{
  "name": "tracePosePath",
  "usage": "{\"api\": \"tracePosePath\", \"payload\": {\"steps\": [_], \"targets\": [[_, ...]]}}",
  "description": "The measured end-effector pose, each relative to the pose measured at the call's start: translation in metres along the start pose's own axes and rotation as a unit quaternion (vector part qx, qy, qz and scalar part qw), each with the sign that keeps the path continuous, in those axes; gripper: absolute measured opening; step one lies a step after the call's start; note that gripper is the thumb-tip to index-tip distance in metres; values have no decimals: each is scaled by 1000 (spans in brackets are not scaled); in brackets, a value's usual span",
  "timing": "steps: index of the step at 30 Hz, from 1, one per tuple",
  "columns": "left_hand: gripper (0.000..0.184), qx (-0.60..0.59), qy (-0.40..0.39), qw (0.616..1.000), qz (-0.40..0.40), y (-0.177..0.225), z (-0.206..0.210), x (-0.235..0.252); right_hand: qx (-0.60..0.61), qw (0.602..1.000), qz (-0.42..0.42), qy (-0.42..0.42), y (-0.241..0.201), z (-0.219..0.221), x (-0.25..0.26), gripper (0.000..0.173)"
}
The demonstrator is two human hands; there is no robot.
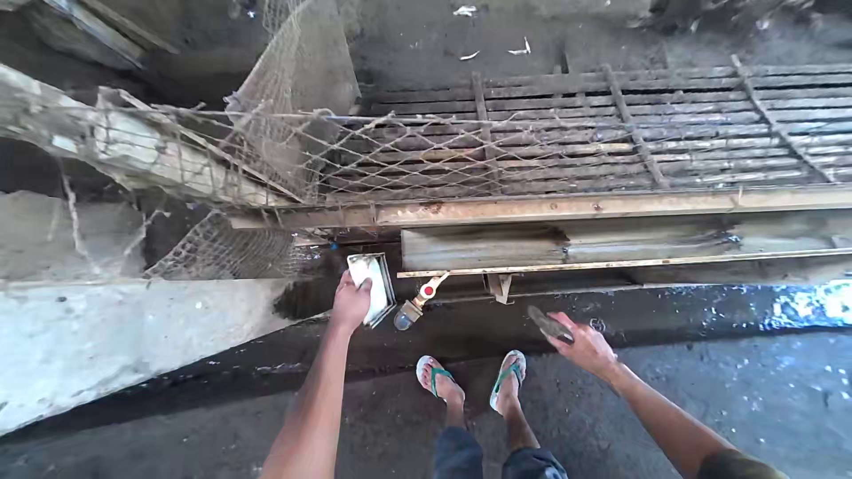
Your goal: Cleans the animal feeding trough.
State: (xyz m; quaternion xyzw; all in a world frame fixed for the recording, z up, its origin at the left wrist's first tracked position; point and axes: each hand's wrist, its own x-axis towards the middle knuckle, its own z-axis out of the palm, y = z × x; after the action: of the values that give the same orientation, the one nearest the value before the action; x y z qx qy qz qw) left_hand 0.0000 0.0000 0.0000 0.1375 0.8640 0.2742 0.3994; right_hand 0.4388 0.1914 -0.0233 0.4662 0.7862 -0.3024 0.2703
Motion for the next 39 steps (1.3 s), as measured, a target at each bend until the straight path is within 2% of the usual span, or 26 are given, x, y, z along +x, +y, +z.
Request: {"api": "tracePosePath", "payload": {"steps": [1, 3, 4, 6, 10, 13, 18, 20, 22, 24, 28, 31, 34, 39], "targets": [[47, 20, -2, 1000, 8, 7, 1, 5, 4, 995, -96, 37, 0, 4, -7, 63], [44, 49, -1, 998, 28, 22, 8, 21, -9, 952, -269, 146, 0, 4, -8, 70], [44, 66, 0, 997, 37, 28, 11, 26, -20, 923, -328, 200, -4, 3, -6, 63], [44, 102, -2, 994, 41, 39, 17, 35, -22, 881, -384, 276, -18, -5, 1, 46], [46, 135, -3, 991, 23, 45, 28, 52, -2, 842, -416, 343, -44, -21, 21, 35], [47, 130, 4, 991, 27, 48, 36, 57, -15, 842, -417, 342, -60, -28, 36, 34], [48, 148, 4, 988, 47, 53, 38, 66, -50, 853, -423, 301, -69, -33, 59, 48], [48, 105, -2, 993, 59, 49, 40, 71, -55, 861, -419, 282, -68, -35, 64, 51], [52, -7, -29, 998, 62, 37, 40, 75, -60, 864, -416, 275, -70, -35, 67, 54], [51, -105, -54, 991, 58, 29, 40, 78, -66, 862, -420, 277, -71, -36, 70, 53], [56, -210, -77, 974, 23, 24, 41, 74, -79, 857, -433, 268, -74, -42, 73, 53], [49, -277, -91, 957, -7, 17, 43, 70, -65, 852, -450, 260, -73, -45, 80, 52], [46, -306, -100, 947, -4, 8, 47, 72, -54, 848, -463, 254, -71, -45, 84, 52], [41, -286, -69, 956, 1, 9, 55, 66, -60, 831, -489, 260, -72, -48, 90, 48]]}}
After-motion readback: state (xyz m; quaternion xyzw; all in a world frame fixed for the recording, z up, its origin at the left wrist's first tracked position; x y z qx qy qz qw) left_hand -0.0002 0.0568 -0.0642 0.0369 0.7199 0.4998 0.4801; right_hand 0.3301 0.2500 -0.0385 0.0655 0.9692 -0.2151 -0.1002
